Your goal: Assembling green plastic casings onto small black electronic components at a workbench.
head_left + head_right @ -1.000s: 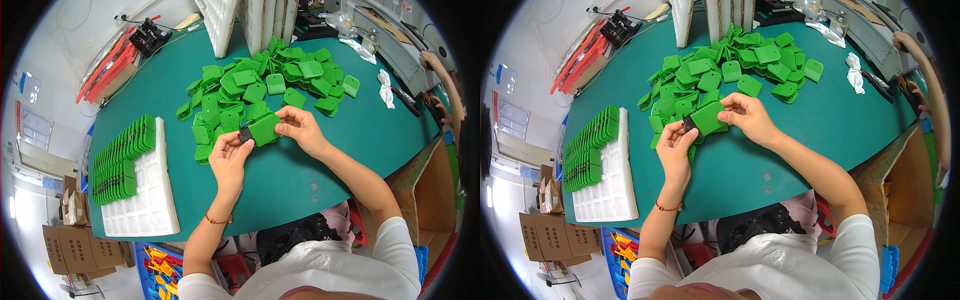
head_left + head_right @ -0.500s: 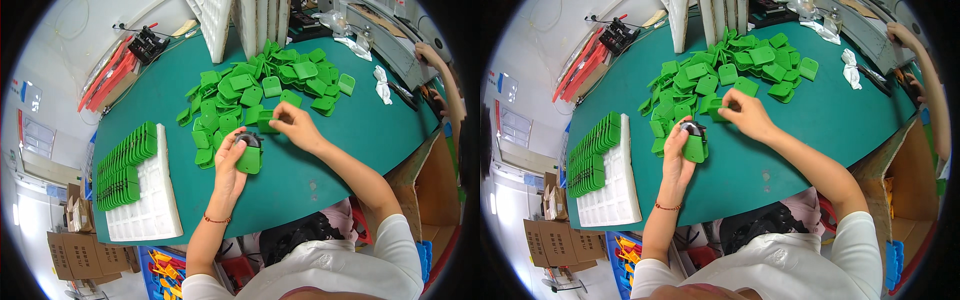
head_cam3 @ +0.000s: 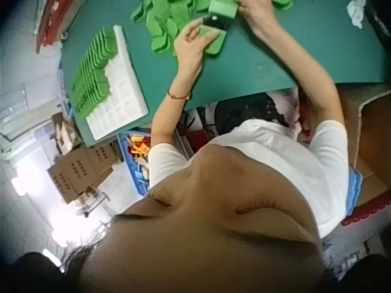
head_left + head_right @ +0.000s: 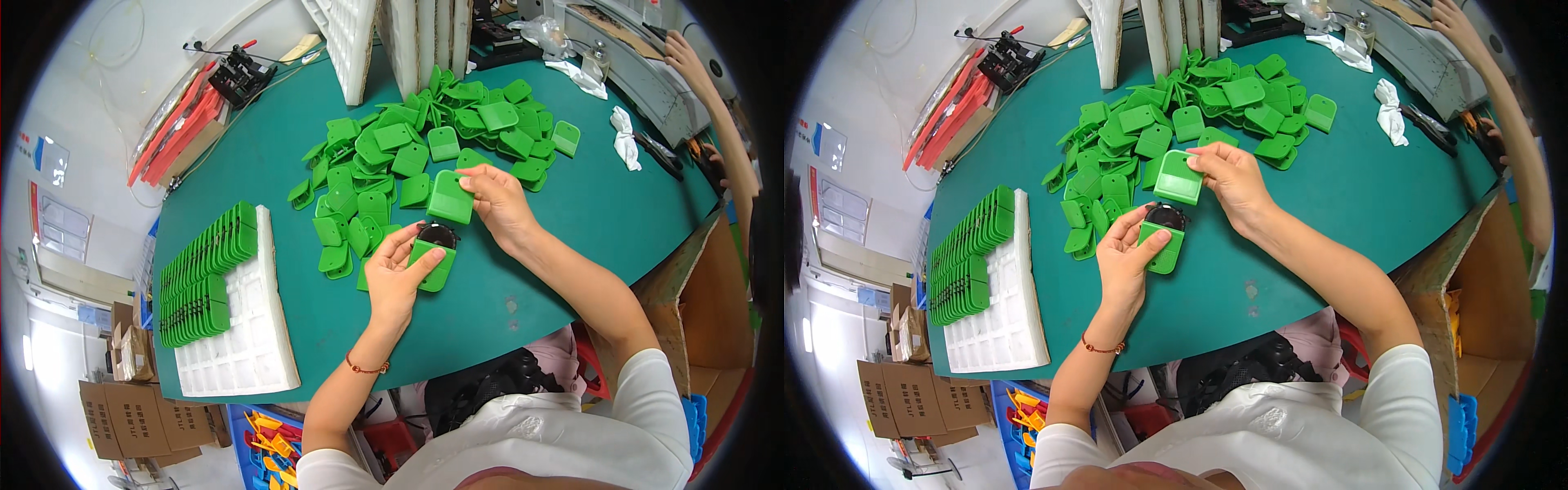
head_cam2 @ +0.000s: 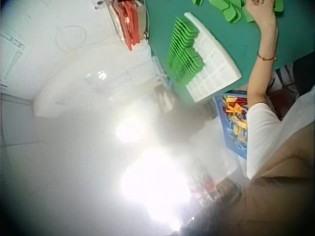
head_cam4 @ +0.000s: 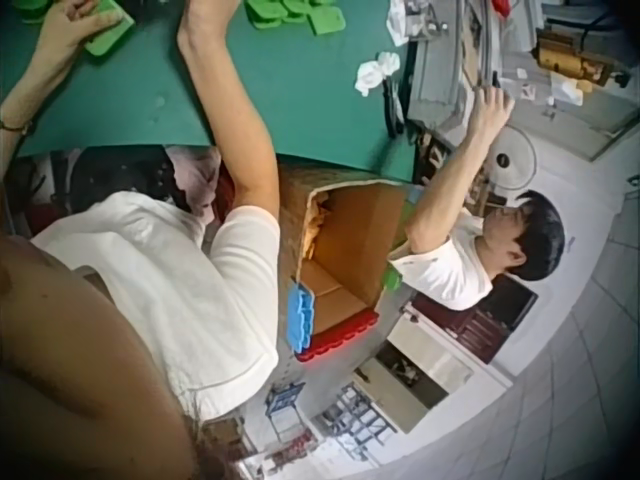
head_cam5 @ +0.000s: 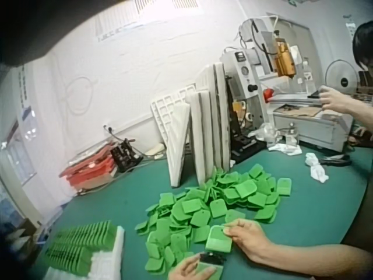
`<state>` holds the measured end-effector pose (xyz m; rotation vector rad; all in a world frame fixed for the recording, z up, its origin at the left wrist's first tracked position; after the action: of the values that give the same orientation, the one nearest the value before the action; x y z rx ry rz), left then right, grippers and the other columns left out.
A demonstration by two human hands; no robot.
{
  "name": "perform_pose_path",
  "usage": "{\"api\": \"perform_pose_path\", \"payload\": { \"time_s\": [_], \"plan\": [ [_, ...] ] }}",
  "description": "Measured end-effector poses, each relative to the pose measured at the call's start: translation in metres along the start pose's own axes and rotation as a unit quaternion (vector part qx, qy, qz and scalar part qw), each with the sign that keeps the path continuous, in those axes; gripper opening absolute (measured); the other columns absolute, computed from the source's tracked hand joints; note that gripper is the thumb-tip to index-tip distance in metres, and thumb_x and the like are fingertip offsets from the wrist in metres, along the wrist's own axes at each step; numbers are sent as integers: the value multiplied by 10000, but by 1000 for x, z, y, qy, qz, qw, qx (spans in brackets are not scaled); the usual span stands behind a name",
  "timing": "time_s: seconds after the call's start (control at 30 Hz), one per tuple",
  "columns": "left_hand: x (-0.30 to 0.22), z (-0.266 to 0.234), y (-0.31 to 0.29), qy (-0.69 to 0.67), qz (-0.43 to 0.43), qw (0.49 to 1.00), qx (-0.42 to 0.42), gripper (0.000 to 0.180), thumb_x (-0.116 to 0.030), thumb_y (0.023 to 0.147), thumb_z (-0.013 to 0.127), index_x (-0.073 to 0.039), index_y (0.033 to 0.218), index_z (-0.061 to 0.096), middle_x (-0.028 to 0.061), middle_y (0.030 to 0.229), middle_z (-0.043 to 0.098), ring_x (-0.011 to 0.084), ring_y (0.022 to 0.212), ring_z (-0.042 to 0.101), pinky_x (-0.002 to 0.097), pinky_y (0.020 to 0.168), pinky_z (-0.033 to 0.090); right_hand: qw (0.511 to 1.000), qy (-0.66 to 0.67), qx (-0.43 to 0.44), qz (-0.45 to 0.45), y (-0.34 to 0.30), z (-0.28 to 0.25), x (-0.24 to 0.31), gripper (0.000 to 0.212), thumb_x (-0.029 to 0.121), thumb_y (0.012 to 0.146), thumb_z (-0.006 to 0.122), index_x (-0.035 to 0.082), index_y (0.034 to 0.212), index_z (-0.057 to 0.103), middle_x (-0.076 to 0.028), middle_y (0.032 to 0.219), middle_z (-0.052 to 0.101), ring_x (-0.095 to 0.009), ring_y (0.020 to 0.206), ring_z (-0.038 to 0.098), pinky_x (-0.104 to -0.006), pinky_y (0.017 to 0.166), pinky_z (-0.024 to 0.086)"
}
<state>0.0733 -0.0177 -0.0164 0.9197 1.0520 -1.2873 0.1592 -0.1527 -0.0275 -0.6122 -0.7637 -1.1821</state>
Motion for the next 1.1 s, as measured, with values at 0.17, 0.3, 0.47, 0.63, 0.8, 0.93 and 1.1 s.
{"api": "perform_pose_path", "payload": {
  "time_s": [0.17,0.3,0.47,0.63,0.8,0.93,1.1],
  "plan": [
    [-3,-7,-1,-13,33,999,-32,450,43,717,667,67,1122,472,139,1043,579,143,923,568,244,811,472,998,-50,43,3,-7,12,-7,76,69,780,584,30,839,559,-28,820,586,-79,781,532,-237,761,417],
    [-5,-7,-3,-17,43,998,-38,459,44,726,658,70,1139,459,145,1050,576,145,927,567,247,814,471,998,-45,40,-16,-12,16,-7,63,60,755,616,32,775,563,-46,848,601,-71,718,522,-219,712,418],
    [-11,-8,-5,-6,46,998,-39,451,47,722,659,74,1130,468,150,1052,576,146,933,567,246,815,470,996,-62,52,-25,-15,23,-3,73,53,764,610,28,808,558,-35,841,592,-68,759,528,-218,735,414],
    [-13,-5,-4,7,38,999,-34,450,42,708,671,72,1116,482,141,1043,584,140,911,576,241,806,472,994,-83,52,-40,-16,22,1,84,53,771,602,22,835,558,-23,826,583,-64,773,528,-219,753,409],
    [-13,-4,-6,0,40,998,-42,452,34,699,680,69,1108,489,130,1033,591,136,884,587,237,791,479,994,-79,43,-64,-19,21,5,79,53,767,619,18,805,559,-30,804,596,-66,740,542,-209,708,431],
    [-15,-4,-7,1,28,999,-32,428,52,696,677,63,1089,508,127,1014,590,139,897,579,235,792,478,992,-89,63,-64,-20,24,1,99,55,771,618,16,836,554,-27,820,590,-67,751,540,-212,712,431],
    [-39,-26,-4,78,102,990,-52,408,41,660,704,51,1033,541,102,1015,578,143,963,537,254,849,438,980,-76,164,-83,-20,45,-6,357,175,845,538,14,1147,437,-79,1001,563,-129,884,547,-249,766,427]
  ]
}}
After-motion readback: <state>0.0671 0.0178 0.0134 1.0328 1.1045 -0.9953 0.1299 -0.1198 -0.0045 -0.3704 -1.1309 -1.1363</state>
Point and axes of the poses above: each hand's wrist, its own y-axis towards the middle knuckle, its own z-axis out of the palm, x = y × z, the point moved 9 cm from there along y, towards the middle knuckle
